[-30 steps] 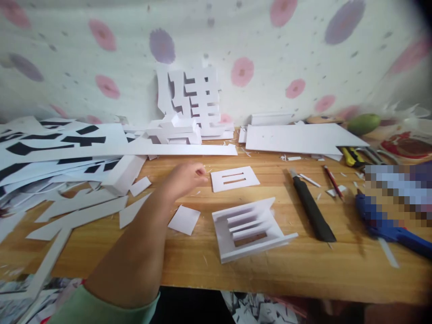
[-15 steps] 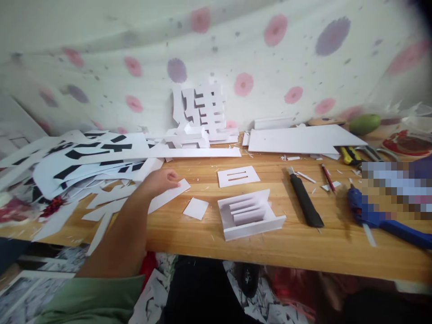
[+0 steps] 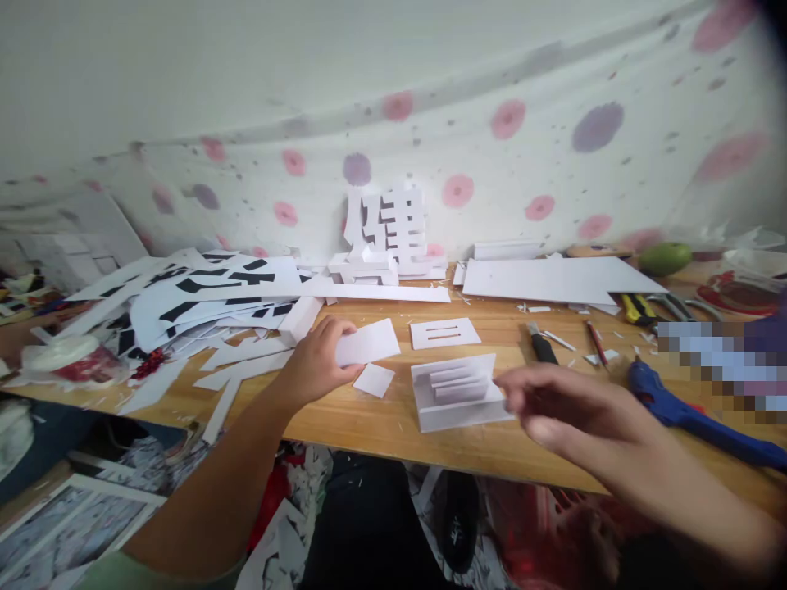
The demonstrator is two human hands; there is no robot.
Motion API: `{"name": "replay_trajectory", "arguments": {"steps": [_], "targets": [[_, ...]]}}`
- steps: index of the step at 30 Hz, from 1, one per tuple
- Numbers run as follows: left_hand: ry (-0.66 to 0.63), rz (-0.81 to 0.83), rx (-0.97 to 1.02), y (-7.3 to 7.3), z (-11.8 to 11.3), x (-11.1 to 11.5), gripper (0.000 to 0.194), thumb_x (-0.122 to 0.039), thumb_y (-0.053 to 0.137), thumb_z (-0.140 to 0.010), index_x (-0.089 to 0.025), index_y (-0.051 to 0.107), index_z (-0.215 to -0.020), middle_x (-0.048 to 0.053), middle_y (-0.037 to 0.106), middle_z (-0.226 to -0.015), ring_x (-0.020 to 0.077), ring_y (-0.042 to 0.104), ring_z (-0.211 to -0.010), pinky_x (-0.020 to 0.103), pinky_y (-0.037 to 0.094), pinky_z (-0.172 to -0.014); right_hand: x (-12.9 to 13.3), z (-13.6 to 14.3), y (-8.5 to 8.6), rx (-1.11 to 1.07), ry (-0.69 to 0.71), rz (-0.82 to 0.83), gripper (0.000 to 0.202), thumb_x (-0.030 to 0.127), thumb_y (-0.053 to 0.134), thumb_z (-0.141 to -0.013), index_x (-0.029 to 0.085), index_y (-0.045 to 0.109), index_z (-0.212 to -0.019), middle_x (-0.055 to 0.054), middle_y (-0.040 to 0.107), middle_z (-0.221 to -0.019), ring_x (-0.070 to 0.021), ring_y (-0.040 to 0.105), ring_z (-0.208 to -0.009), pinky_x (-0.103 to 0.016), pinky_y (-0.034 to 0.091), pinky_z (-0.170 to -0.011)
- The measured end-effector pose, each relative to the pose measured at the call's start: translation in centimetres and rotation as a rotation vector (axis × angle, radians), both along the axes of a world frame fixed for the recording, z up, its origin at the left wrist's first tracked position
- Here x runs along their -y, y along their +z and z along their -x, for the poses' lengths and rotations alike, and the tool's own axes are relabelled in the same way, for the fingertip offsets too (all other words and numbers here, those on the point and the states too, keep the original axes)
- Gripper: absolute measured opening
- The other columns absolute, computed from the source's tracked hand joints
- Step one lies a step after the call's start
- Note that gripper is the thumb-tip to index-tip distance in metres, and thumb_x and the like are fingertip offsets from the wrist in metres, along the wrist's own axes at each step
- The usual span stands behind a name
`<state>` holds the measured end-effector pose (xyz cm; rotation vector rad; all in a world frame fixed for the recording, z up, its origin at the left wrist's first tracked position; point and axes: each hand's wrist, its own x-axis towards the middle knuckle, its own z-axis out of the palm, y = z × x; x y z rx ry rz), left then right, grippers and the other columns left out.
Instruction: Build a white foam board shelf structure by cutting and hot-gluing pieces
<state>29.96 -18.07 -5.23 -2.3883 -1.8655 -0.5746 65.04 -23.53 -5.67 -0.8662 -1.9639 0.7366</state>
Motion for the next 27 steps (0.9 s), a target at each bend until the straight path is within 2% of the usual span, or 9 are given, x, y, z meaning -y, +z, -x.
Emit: {"name": "replay_trajectory", "arguments": {"steps": [1, 4, 7, 10, 15, 19, 21, 23, 27], "targets": [[-0.078, -0.050, -0.013, 0.6, -1.4, 0.8, 0.039, -0.027, 0.064, -0.073, -0.021, 0.049, -0.110, 0.007, 0.058, -0.114, 0.0246, 0.054, -0.112, 0.038, 0.043, -0.097, -0.8, 0.7, 0.3, 0.000, 0.014, 0.034, 0.028, 0.041, 0.063, -0.088, 0.022, 0.066, -0.108, -0.005, 0.069, -0.096, -0.0149, 0.065, -0.075, -0.025, 0.055, -0.061], [-0.345, -0.394, -0.156, 1.5, -5.5, 2.4, 0.041, -0.018, 0.062, -0.076, -0.017, 0.050, -0.116, 0.011, 0.058, -0.112, 0.0264, 0.057, -0.106, 0.041, 0.048, -0.090, -2.5, 2.3, 0.5, -0.026, -0.013, 0.075, 0.033, 0.039, 0.065, -0.086, 0.021, 0.065, -0.114, -0.008, 0.068, -0.101, -0.0154, 0.062, -0.074, -0.026, 0.052, -0.058], [-0.416, -0.502, -0.214, 1.6, -8.5, 3.0, 0.041, -0.016, 0.062, -0.077, -0.018, 0.052, -0.116, 0.011, 0.059, -0.110, 0.0256, 0.059, -0.099, 0.041, 0.050, -0.084, -3.7, 2.7, 0.2, -0.093, -0.103, 0.062, 0.032, 0.039, 0.065, -0.084, 0.018, 0.066, -0.109, -0.007, 0.067, -0.089, -0.0151, 0.059, -0.070, -0.027, 0.050, -0.059], [-0.445, -0.517, -0.236, 1.2, -9.9, 3.2, 0.035, -0.015, 0.061, -0.080, -0.019, 0.054, -0.114, 0.011, 0.060, -0.110, 0.0252, 0.060, -0.095, 0.041, 0.050, -0.080, -4.4, 2.5, 0.0, -0.123, -0.152, 0.067, 0.026, 0.037, 0.066, -0.083, 0.017, 0.066, -0.100, -0.004, 0.065, -0.079, -0.0148, 0.058, -0.068, -0.028, 0.048, -0.060], [-0.474, -0.477, -0.223, 0.7, -9.2, 2.8, 0.035, -0.014, 0.058, -0.085, -0.020, 0.052, -0.119, 0.010, 0.064, -0.110, 0.0251, 0.062, -0.095, 0.041, 0.048, -0.080, -5.0, 1.9, -0.5, -0.022, -0.107, 0.080, 0.013, 0.029, 0.063, -0.085, 0.017, 0.067, -0.082, -0.002, 0.065, -0.072, -0.0131, 0.058, -0.065, -0.025, 0.046, -0.059], [-0.392, -0.349, -0.019, -0.1, -6.5, 2.5, 0.018, -0.019, 0.059, -0.088, -0.022, 0.057, -0.106, 0.002, 0.069, -0.090, 0.0191, 0.065, -0.082, 0.033, 0.049, -0.074, -5.4, 0.8, -1.4, 0.024, -0.149, 0.095, 0.014, 0.031, 0.065, -0.085, 0.018, 0.069, -0.079, -0.003, 0.069, -0.072, -0.0139, 0.062, -0.064, -0.024, 0.048, -0.057], [-0.393, -0.259, 0.133, -1.1, -5.4, 2.7, 0.012, -0.019, 0.060, -0.088, -0.025, 0.059, -0.099, -0.002, 0.069, -0.084, 0.0150, 0.065, -0.074, 0.028, 0.049, -0.067, -5.4, 0.3, -1.8, 0.082, -0.151, 0.088, 0.013, 0.030, 0.064, -0.086, 0.019, 0.070, -0.081, -0.004, 0.070, -0.073, -0.0148, 0.063, -0.066, -0.025, 0.050, -0.059], [-0.427, -0.181, 0.288, -2.5, -5.0, 3.1, 0.014, -0.016, 0.061, -0.087, -0.026, 0.059, -0.096, -0.002, 0.068, -0.084, 0.0139, 0.065, -0.076, 0.026, 0.051, -0.068, -5.3, -0.1, -2.4, 0.145, -0.139, 0.052, 0.012, 0.027, 0.062, -0.088, 0.019, 0.070, -0.084, -0.005, 0.071, -0.078, -0.0158, 0.065, -0.069, -0.026, 0.052, -0.062], [-0.426, -0.149, 0.503, -5.4, -6.0, 3.8, 0.020, -0.008, 0.059, -0.084, -0.026, 0.059, -0.092, -0.001, 0.067, -0.080, 0.0147, 0.066, -0.077, 0.028, 0.054, -0.069, -5.2, -0.6, -3.3, 0.186, -0.123, -0.040, 0.010, 0.019, 0.059, -0.090, 0.021, 0.069, -0.091, -0.005, 0.071, -0.087, -0.0154, 0.067, -0.079, -0.025, 0.053, -0.068]]}}
